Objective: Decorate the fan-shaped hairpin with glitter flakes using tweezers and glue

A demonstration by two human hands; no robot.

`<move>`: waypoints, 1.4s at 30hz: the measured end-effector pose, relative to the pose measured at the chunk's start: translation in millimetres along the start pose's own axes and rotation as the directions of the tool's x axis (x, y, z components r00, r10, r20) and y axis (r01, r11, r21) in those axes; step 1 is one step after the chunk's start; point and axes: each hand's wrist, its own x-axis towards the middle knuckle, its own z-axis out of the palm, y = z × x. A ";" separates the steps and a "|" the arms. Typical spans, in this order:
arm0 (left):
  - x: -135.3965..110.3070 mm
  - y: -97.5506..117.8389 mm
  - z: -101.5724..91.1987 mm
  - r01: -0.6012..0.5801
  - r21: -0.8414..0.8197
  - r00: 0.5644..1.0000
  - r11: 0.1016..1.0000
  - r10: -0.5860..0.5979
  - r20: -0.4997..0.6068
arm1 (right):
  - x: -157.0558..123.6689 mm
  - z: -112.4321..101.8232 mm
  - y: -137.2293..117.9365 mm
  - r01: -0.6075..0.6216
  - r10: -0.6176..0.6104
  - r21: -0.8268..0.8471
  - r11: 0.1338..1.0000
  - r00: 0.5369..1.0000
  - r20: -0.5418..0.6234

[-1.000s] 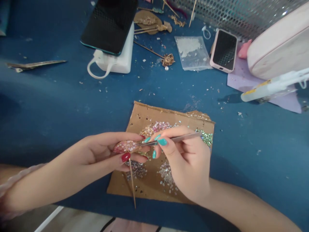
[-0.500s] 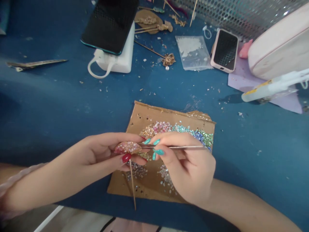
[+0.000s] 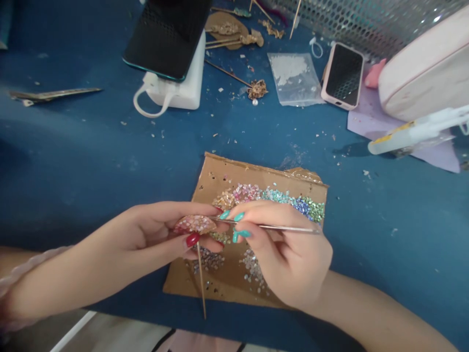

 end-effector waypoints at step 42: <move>0.0 -1.1 -2.0 -0.060 0.151 0.997 0.987 0.052 0.059 | 2.8 -8.1 1.5 0.128 -0.121 -0.028 0.991 0.978 0.167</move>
